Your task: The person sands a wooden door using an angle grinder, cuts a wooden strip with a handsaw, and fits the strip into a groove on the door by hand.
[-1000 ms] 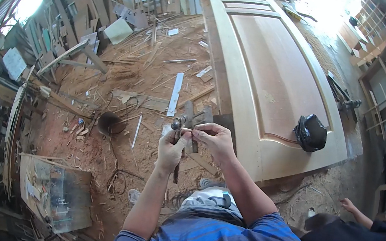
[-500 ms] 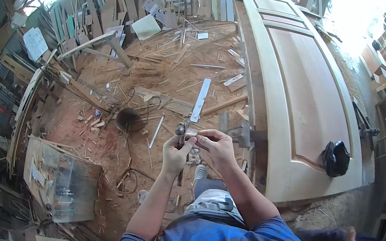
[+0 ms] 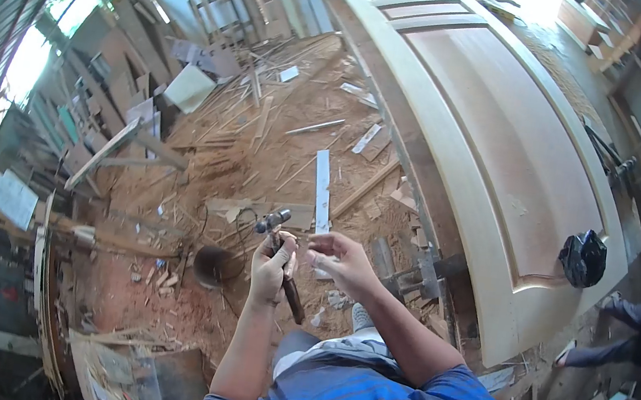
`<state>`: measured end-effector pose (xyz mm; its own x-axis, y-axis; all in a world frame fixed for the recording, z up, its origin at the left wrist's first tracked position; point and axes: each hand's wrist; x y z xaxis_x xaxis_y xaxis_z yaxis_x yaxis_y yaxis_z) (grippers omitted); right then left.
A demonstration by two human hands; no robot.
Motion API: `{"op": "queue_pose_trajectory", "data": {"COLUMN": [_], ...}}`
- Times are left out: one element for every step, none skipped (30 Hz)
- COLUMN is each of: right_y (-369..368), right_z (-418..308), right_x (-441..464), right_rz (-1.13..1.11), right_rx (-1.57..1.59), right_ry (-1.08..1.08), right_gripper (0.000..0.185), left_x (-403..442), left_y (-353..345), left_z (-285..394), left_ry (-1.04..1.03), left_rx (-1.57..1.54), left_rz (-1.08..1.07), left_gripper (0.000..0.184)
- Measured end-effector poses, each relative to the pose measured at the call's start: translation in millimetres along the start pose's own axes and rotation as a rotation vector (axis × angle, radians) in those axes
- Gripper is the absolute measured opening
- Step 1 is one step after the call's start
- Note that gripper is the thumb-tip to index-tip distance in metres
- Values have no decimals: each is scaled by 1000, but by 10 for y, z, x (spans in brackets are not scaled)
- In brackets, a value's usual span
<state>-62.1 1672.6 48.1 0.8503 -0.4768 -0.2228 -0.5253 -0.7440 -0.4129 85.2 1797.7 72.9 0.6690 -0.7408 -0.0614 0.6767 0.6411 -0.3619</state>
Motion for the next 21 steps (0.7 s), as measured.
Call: {"op": "queue_pose_trajectory", "data": {"right_y": [27, 57, 60, 39, -6, -24, -52, -65, -123, -116, -103, -89, -82, -78, -97, -137, -192, -252, -289, -305, -302], "right_z": [-2, 89, 98, 76, 39, 141, 228, 280, 182, 147, 139, 129, -14, -205, -357, -499, -619, -776, -920, -1005, -1061], "right_x": [43, 112, 165, 221, 256, 387, 532, 701, 845, 1039, 1222, 1414, 1652, 1857, 2094, 2293, 2470, 2662, 2865, 3034, 3185], "right_rz": [-48, -45, -81, -117, -114, -122, -124, -124, -66, 12, 91, 171, 206, 246, 276, 303, 319, 333, 346, 389, 433], "right_rx": [106, 54, 20, -14, -35, -34, -43, -54, -88, -113, -138, -165, -46, 179, 156, 133, 97, 64, 35, 14, -4], "right_ry": [-97, -74, -74, -74, -115, -117, -127, -133, -141, -100, -62, -23, 97, 88, 196, 291, 303, 311, 327, 347, 362], "right_gripper": [58, 57, 54, 50, 50, 61, 58, 56, 49, 49, 48, 48, 53, 57, 60, 63, 65, 67, 69, 69, 70], "left_x": [154, 314, 473, 633, 779, 951, 1110, 1292, 1494, 1731, 1953, 2173, 2445, 2717, 2965, 3178, 3405, 3610, 3843, 4054, 4306], "left_y": [-20, -51, -84, -122, -161, -174, -214, -249, -244, -220, -190, -151, -78, -56, -81, -92, -25, 15, 31, 59, 112], "left_z": [-9, -24, -47, -59, -44, -60, -60, -49, -42, -22, 3, 33, 28, 45, 112, 180, 284, 394, 500, 594, 657], "left_ry": [26, 19, 12, 5, 31, 41, 42, 39, 73, 75, 78, 78, 69, 18, -34, -78, 48, 71, 91, 114, 144], "left_rx": [-37, -42, -47, -53, -60, -33, -4, 24, 13, 45, 76, 104, 143, 147, 148, 146, 219, 176, 139, 105, 210], "left_rz": [-16, -43, -69, -94, -121, -161, -177, -196, -238, -273, -306, -341, -382, -425, -464, -492, -498, -516, -538, -560, -590], "left_gripper": [10, 10, 10, 10, 10, 9, 8, 8, 8, 8, 8, 8, 7, 8, 8, 8, 9, 9, 9, 9, 9]}}
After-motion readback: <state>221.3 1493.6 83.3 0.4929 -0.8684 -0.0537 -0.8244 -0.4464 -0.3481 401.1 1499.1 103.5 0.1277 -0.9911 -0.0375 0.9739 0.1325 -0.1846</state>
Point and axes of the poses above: each hand's wrist, its own x-axis towards the middle knuckle, its own y-axis out of the back of the hand, z = x × y, and after that the axes turned 7 degrees about -y, right-handed
